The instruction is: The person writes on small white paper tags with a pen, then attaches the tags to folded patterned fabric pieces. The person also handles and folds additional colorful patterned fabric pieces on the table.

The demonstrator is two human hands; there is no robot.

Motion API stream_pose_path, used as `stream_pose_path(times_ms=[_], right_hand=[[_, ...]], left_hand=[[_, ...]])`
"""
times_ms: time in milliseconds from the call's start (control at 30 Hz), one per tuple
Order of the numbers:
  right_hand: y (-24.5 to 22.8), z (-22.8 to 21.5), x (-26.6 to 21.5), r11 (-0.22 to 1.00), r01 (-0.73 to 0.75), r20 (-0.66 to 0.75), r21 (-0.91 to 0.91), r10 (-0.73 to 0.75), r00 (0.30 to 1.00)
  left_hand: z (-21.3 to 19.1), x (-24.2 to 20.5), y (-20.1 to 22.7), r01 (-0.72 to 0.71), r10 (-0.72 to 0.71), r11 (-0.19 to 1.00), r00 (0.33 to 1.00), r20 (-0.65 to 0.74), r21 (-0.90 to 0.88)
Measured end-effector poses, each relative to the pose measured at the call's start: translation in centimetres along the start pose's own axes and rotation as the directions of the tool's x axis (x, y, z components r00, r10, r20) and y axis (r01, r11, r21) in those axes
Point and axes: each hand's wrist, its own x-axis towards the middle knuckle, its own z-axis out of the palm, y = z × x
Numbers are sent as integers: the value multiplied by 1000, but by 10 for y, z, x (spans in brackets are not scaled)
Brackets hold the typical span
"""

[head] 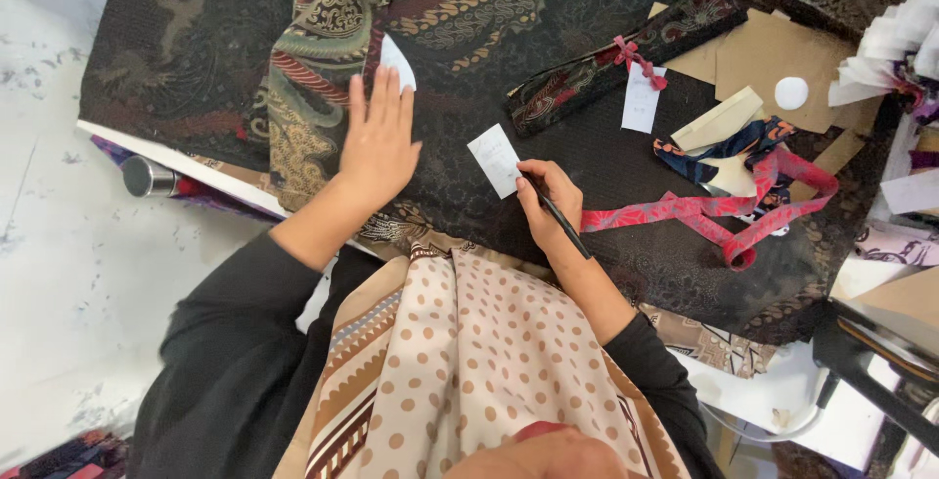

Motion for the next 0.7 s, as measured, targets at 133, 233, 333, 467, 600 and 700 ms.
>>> stream_pose_path(times_ms=[133, 233, 333, 467, 600, 700], right_hand=[[5, 2, -1, 1000, -12, -4, 21, 12, 1000], [11, 6, -5, 999, -29, 7, 17, 29, 1000], [19, 5, -7, 998, -49, 18, 42, 48, 999], [29, 5, -5, 982, -84, 7, 169, 84, 996], [40, 2, -6, 902, -43, -25, 429, 60, 998], [47, -6, -3, 900, -3, -74, 436, 39, 996]], left_hand=[[8, 23, 15, 124, -80, 964, 979, 187, -235], [9, 23, 24, 214, -117, 889, 961, 250, -405], [16, 20, 33, 214, -108, 763, 972, 207, -610], [37, 10, 38, 104, -134, 788, 991, -5, -607], [54, -4, 42, 111, -173, 761, 984, -35, -639], [57, -8, 49, 130, -194, 732, 981, -22, -668]])
